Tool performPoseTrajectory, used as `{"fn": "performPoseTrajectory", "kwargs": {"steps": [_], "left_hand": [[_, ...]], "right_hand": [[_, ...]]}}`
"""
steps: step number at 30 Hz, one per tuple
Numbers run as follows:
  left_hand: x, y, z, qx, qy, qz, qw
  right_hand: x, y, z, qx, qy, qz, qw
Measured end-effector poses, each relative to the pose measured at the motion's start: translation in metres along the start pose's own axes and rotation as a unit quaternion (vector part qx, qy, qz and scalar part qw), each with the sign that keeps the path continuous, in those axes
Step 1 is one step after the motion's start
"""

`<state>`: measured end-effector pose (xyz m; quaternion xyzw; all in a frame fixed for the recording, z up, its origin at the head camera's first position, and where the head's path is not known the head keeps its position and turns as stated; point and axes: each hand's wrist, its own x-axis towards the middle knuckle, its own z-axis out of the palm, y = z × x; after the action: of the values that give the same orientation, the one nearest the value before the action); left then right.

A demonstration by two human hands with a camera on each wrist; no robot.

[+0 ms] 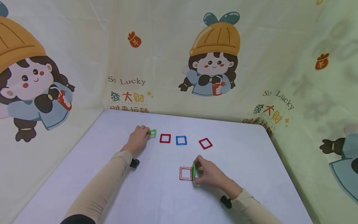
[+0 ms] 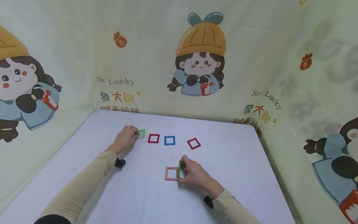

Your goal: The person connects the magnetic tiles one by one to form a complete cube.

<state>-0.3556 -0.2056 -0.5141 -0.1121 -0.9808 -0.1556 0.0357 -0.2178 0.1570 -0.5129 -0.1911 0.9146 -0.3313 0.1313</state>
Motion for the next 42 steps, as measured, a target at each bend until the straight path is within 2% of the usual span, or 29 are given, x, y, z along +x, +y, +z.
{"fn": "performPoseTrajectory", "kwargs": {"steps": [11, 22, 32, 42], "left_hand": [[-0.004, 0.01, -0.005, -0.01, 0.023, -0.008, 0.9996], [-0.003, 0.011, -0.004, -0.015, 0.047, -0.024, 0.9985], [-0.003, 0.016, -0.009, -0.018, 0.064, -0.019, 0.9976], [-0.005, 0.023, -0.013, -0.021, 0.083, 0.007, 0.9963]], "right_hand": [[-0.002, 0.001, 0.0, 0.008, -0.002, -0.001, 1.0], [-0.002, 0.002, 0.001, 0.009, 0.0, 0.003, 1.0], [-0.005, 0.0, 0.0, 0.023, 0.0, -0.005, 1.0], [-0.005, -0.003, 0.002, 0.014, -0.002, -0.002, 1.0]]}}
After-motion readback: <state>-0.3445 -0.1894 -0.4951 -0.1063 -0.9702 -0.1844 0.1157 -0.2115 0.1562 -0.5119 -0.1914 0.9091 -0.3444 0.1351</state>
